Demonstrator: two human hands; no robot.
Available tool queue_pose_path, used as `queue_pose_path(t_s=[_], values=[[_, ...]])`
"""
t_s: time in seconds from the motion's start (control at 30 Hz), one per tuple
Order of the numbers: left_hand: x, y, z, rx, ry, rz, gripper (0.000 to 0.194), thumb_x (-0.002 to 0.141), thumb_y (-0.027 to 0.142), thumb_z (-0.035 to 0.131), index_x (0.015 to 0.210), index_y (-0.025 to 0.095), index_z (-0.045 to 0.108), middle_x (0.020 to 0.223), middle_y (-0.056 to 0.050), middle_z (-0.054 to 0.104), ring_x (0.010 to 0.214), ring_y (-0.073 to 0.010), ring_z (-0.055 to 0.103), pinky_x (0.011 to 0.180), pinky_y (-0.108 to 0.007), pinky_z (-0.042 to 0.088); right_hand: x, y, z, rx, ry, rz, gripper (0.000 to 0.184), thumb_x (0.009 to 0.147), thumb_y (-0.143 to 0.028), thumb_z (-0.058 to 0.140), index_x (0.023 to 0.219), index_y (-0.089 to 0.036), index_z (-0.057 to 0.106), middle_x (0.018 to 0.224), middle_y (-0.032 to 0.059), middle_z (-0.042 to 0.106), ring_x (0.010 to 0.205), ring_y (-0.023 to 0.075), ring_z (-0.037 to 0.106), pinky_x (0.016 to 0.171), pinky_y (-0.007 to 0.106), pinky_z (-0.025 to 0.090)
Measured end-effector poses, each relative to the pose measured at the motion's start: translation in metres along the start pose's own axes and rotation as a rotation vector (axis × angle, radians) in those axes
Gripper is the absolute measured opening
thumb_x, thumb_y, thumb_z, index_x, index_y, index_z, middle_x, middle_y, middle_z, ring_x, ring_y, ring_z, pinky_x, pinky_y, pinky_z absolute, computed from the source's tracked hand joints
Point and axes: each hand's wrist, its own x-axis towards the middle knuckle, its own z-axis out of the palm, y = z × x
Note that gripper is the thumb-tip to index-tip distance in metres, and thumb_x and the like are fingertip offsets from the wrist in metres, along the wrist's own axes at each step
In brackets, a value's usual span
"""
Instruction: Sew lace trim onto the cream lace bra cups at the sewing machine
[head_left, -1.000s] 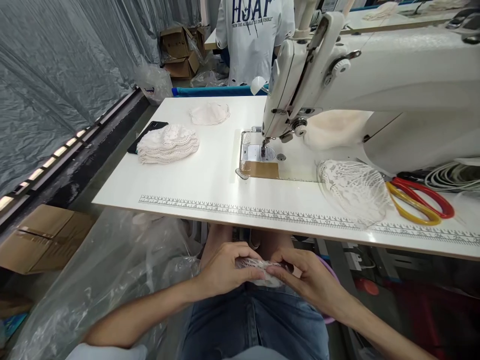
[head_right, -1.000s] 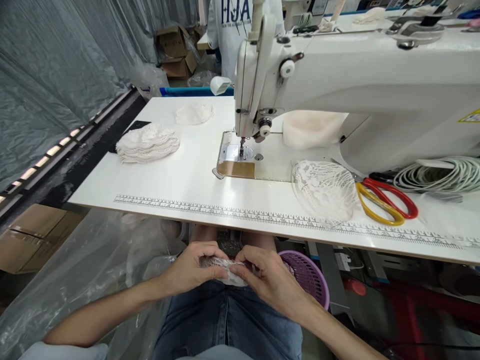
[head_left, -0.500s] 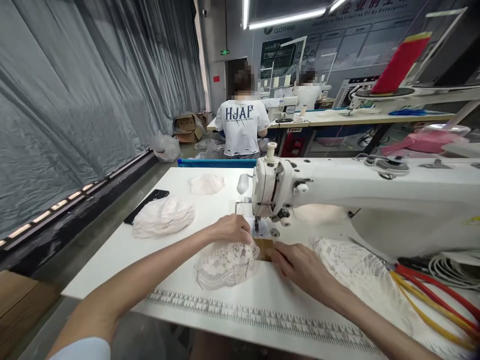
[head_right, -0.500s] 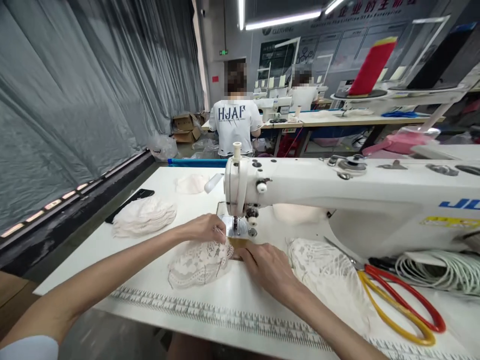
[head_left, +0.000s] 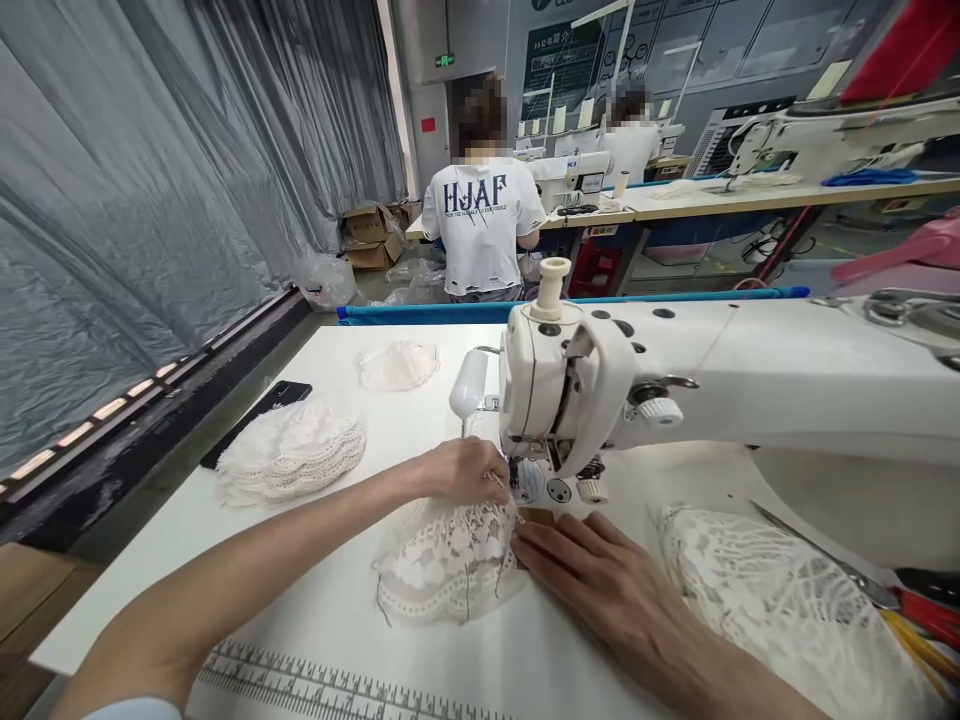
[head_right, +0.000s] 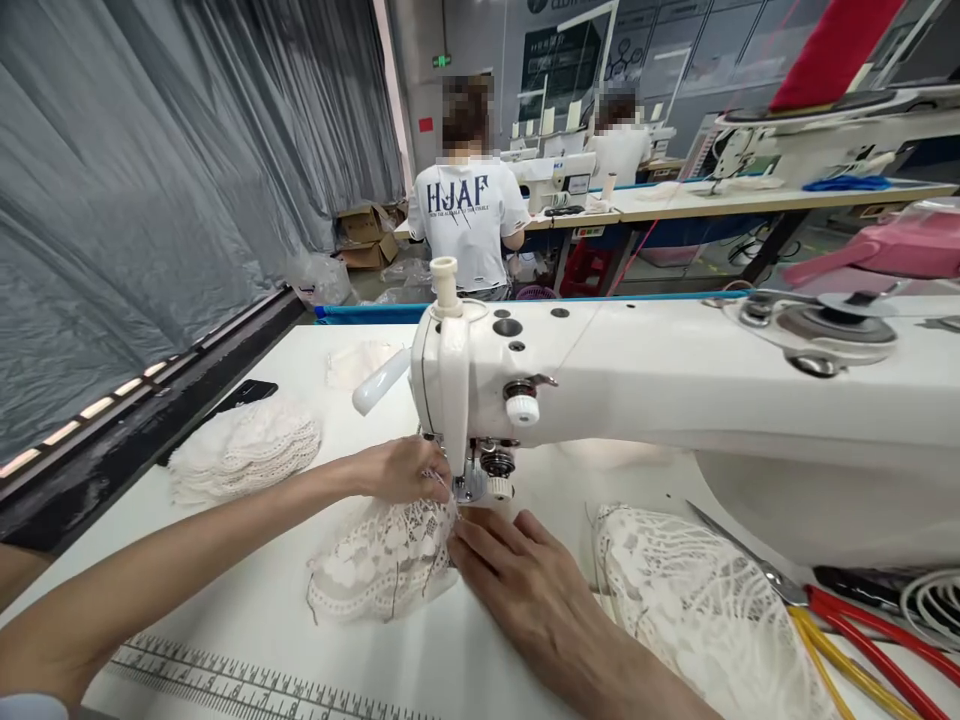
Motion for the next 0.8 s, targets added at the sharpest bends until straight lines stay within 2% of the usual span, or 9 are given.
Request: queue_pose_path(t_s=[0.07, 0.13, 0.2, 0.23, 0.27, 0.33, 0.43, 0.63, 0.8], values=[[0.0, 0.0, 0.005, 0.081, 0.132, -0.055, 0.01, 0.079, 0.021, 0.06, 0.074, 0.018, 0.068, 0.063, 0.0, 0.063, 0.062, -0.0158, 0.058, 0.057, -0.025, 0.042, 0.001, 0.0, -0.001, 0.005, 0.017, -0.004, 0.036, 0.095, -0.011, 0.028, 0.113, -0.014, 0.058, 0.111, 0.0113, 0.064, 0.098, 0.0203, 0.056, 0.07, 0.034, 0.045], [-0.006, 0.001, 0.015, 0.133, 0.289, -0.123, 0.022, 0.087, 0.014, 0.045, 0.079, 0.015, 0.066, 0.068, -0.004, 0.062, 0.069, -0.0186, 0.057, 0.064, -0.032, 0.041, 0.002, 0.001, -0.001, 0.016, 0.025, 0.001, 0.035, 0.096, -0.013, 0.027, 0.112, -0.014, 0.059, 0.111, 0.0101, 0.064, 0.098, 0.0197, 0.057, 0.071, 0.033, 0.045], [-0.016, 0.003, 0.029, 0.208, 0.426, -0.06, 0.032, 0.089, 0.006, 0.033, 0.085, 0.016, 0.063, 0.083, -0.007, 0.062, 0.082, -0.0193, 0.055, 0.075, -0.036, 0.04, 0.003, 0.001, -0.001, 0.024, 0.025, 0.012, 0.034, 0.096, -0.013, 0.029, 0.11, -0.015, 0.06, 0.11, 0.0094, 0.065, 0.097, 0.0192, 0.057, 0.071, 0.033, 0.044], [-0.023, 0.004, 0.035, 0.266, 0.469, 0.059, 0.031, 0.09, 0.006, 0.034, 0.087, 0.017, 0.062, 0.089, -0.006, 0.062, 0.087, -0.0183, 0.054, 0.079, -0.036, 0.038, 0.003, 0.001, -0.001, 0.02, 0.026, 0.017, 0.034, 0.095, -0.012, 0.03, 0.11, -0.016, 0.06, 0.109, 0.0094, 0.065, 0.097, 0.019, 0.057, 0.07, 0.032, 0.044], [-0.029, 0.005, 0.041, 0.306, 0.476, 0.169, 0.026, 0.09, 0.009, 0.038, 0.087, 0.018, 0.062, 0.093, -0.004, 0.062, 0.09, -0.0169, 0.054, 0.083, -0.036, 0.036, 0.003, 0.001, -0.001, 0.014, 0.026, 0.019, 0.033, 0.095, -0.011, 0.031, 0.111, -0.016, 0.06, 0.109, 0.0095, 0.065, 0.097, 0.019, 0.057, 0.068, 0.031, 0.043], [-0.04, 0.007, 0.049, 0.34, 0.46, 0.295, 0.014, 0.09, 0.02, 0.048, 0.088, 0.019, 0.062, 0.097, -0.002, 0.062, 0.089, -0.0148, 0.056, 0.084, -0.035, 0.034, 0.002, 0.001, -0.001, 0.006, 0.021, 0.023, 0.033, 0.094, -0.01, 0.033, 0.111, -0.017, 0.06, 0.11, 0.0095, 0.064, 0.097, 0.019, 0.056, 0.067, 0.031, 0.042], [-0.048, 0.007, 0.051, 0.309, 0.448, 0.264, 0.014, 0.087, 0.031, 0.055, 0.095, 0.021, 0.061, 0.102, -0.001, 0.063, 0.089, -0.0147, 0.057, 0.084, -0.035, 0.031, 0.0, 0.001, -0.003, 0.024, -0.012, 0.038, 0.03, 0.094, -0.012, 0.036, 0.11, -0.018, 0.06, 0.114, 0.0093, 0.063, 0.098, 0.0194, 0.055, 0.069, 0.032, 0.041], [-0.048, 0.004, 0.051, 0.315, 0.452, 0.257, 0.016, 0.087, 0.029, 0.055, 0.101, 0.021, 0.056, 0.107, -0.002, 0.062, 0.09, -0.0153, 0.058, 0.088, -0.037, 0.028, -0.004, -0.002, -0.006, 0.05, -0.054, 0.089, 0.027, 0.09, -0.012, 0.042, 0.105, -0.02, 0.062, 0.115, 0.008, 0.061, 0.091, 0.0181, 0.056, 0.068, 0.031, 0.04], [-0.047, 0.001, 0.056, 0.332, 0.475, 0.271, 0.023, 0.088, 0.029, 0.053, 0.109, 0.02, 0.052, 0.11, -0.002, 0.06, 0.092, -0.0156, 0.058, 0.089, -0.039, 0.028, -0.005, -0.003, -0.005, 0.043, -0.046, 0.095, 0.025, 0.088, -0.012, 0.044, 0.105, -0.021, 0.061, 0.114, 0.0075, 0.061, 0.096, 0.0192, 0.055, 0.071, 0.032, 0.039]])
